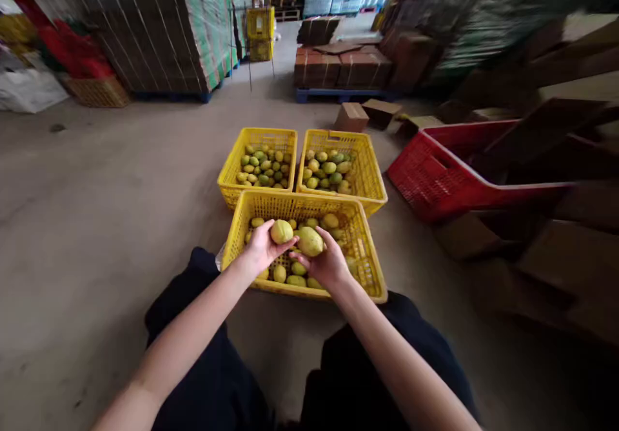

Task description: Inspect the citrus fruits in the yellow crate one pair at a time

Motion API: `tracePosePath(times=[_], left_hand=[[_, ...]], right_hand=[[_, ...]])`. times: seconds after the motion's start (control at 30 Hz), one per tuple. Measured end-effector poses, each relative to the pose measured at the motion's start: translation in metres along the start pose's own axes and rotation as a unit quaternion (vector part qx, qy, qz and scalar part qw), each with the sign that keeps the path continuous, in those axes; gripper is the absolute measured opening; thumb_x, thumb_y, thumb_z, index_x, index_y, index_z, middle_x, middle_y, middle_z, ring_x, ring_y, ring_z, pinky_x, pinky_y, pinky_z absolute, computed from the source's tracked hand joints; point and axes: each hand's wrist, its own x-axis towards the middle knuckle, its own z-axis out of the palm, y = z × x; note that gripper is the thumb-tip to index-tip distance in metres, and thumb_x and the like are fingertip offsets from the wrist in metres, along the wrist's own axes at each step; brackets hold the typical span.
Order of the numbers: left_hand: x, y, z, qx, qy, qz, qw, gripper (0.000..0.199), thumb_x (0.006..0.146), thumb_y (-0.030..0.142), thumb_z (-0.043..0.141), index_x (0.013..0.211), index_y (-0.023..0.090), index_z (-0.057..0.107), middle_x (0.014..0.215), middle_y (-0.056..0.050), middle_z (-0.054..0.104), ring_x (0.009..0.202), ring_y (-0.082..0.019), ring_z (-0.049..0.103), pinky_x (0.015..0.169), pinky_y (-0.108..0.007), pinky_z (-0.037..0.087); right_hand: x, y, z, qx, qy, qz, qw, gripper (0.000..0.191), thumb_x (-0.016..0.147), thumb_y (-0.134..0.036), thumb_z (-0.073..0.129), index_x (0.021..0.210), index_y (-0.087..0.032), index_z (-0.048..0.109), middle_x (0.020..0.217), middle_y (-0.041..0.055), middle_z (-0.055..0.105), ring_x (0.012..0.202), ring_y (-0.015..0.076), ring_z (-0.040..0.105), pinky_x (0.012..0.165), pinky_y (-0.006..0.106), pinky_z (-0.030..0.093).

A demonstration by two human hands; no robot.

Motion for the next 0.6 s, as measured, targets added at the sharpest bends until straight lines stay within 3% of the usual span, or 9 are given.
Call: tracePosePath(times=[0.6], left_hand=[[0.005,0.0,-0.005,0.015,-0.031,-0.032,0.999,0.034,0.095,0.025,0.035,0.112,0.004,0.055,0.078,-0.011,0.064,0.061,-0.016,0.065,0.05,-0.021,0.055]], right_hand=[[0.003,0.001,-0.01,-0.019,-0.033,-0.001,0.999,0.032,0.093,-0.032,0.038,0.097,-0.011,0.061,0.061,0.0087,0.07,0.046,0.0191,0.067,0.038,0.024,0.054]])
